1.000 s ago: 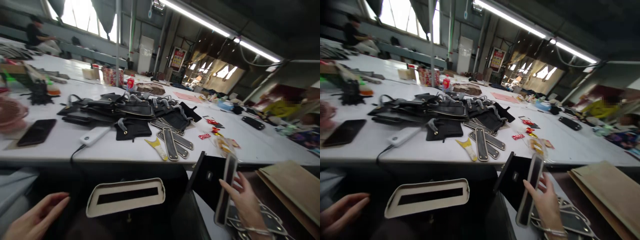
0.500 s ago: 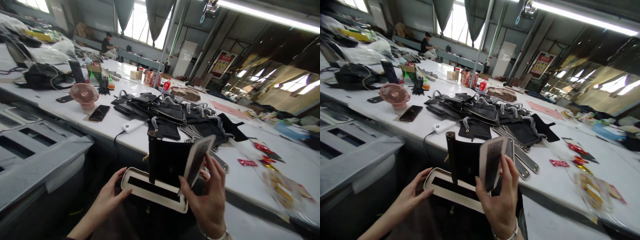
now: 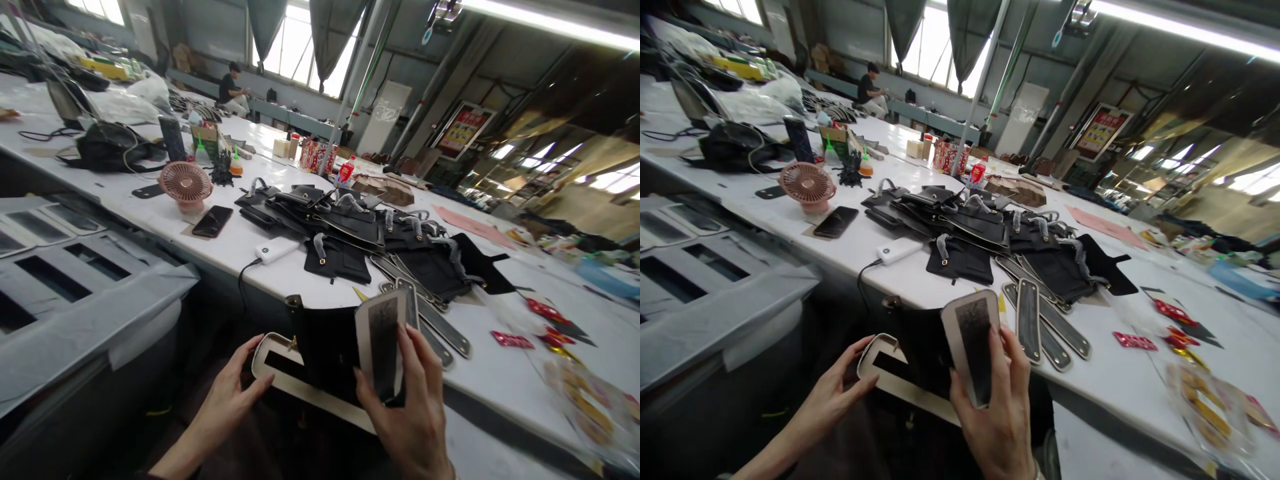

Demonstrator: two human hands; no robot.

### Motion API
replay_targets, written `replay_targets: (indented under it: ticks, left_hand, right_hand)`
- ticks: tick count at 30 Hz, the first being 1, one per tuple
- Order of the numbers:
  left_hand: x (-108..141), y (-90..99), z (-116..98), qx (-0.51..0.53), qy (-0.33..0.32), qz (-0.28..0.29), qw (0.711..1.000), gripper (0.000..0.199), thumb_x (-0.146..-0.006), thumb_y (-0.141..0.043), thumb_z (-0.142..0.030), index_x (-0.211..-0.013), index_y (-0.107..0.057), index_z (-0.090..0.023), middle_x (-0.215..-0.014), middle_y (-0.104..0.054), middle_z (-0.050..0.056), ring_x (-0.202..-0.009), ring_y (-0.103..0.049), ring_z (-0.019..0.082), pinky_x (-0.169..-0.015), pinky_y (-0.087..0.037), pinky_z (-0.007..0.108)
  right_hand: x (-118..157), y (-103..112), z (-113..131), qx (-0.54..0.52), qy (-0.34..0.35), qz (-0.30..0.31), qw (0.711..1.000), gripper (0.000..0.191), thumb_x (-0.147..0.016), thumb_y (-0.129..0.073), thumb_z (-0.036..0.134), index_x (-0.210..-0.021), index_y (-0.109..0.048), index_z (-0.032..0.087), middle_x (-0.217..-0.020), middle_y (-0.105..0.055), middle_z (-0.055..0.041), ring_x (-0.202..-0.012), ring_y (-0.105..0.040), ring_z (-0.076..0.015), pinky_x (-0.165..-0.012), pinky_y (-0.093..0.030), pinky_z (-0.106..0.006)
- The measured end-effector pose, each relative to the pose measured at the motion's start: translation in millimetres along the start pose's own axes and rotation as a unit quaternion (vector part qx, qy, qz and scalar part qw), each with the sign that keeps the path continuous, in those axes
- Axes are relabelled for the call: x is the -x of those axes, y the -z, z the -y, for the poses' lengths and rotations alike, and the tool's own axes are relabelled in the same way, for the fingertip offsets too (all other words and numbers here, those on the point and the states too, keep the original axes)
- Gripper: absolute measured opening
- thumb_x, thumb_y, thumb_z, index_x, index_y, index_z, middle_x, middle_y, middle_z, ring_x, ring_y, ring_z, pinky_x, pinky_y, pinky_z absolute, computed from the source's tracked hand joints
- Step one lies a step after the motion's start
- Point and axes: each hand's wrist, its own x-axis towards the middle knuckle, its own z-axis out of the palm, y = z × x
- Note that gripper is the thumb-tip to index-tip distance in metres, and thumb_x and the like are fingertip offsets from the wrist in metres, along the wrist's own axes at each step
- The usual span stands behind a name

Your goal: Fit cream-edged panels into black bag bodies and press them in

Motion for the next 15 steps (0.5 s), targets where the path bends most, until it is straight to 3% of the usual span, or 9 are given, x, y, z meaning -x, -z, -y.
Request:
replay_targets:
  ticks: [4, 11, 15]
  left_hand:
    - [0.1, 0.5, 0.0, 0.018, 0.000, 0.003, 1.000, 0.060, -0.083, -0.058, -0.048, -0.135, -0.043, -0.023, -0.136, -0.053, 0.010, -0.124, -0.050, 0.028, -0.101, -0.045, 0.039]
    - [-0.5, -1.7, -0.6, 0.009, -0.005, -0.006, 1.000, 0.060, -0.082, -0.059, -0.045, -0.135, -0.043, -0.023, -0.138, -0.051, 0.009, -0.127, -0.048, 0.028, -0.104, -0.042, 0.040]
    - [1.4, -3.3, -0.7, 0.015, 0.000, -0.018, 1.000, 0.060, -0.081, -0.060, -0.042, -0.135, -0.044, -0.022, -0.137, -0.053, 0.009, -0.126, -0.049, 0.027, -0.104, -0.042, 0.038]
  right_hand:
    - [1.4, -4.6, -3.7, 0.017, 0.029, 0.028, 0.999, 0.074, -0.083, -0.064, 0.026, -0.148, -0.028, 0.016, -0.137, -0.041, -0.0195, -0.124, -0.046, -0.0348, -0.094, -0.049, -0.052]
    - [5.4, -2.6, -7.1, 0.126, 0.229, 0.140, 0.955, 0.060, -0.086, -0.054, 0.016, -0.143, -0.037, 0.009, -0.133, -0.047, -0.0235, -0.116, -0.051, -0.0346, -0.085, -0.050, -0.046]
    - [-1.1, -5.1, -1.5, 0.186, 0.266, 0.122, 0.938, 0.052, -0.086, -0.051, 0.017, -0.136, -0.045, 0.007, -0.135, -0.048, -0.0254, -0.111, -0.054, -0.0354, -0.081, -0.048, -0.047]
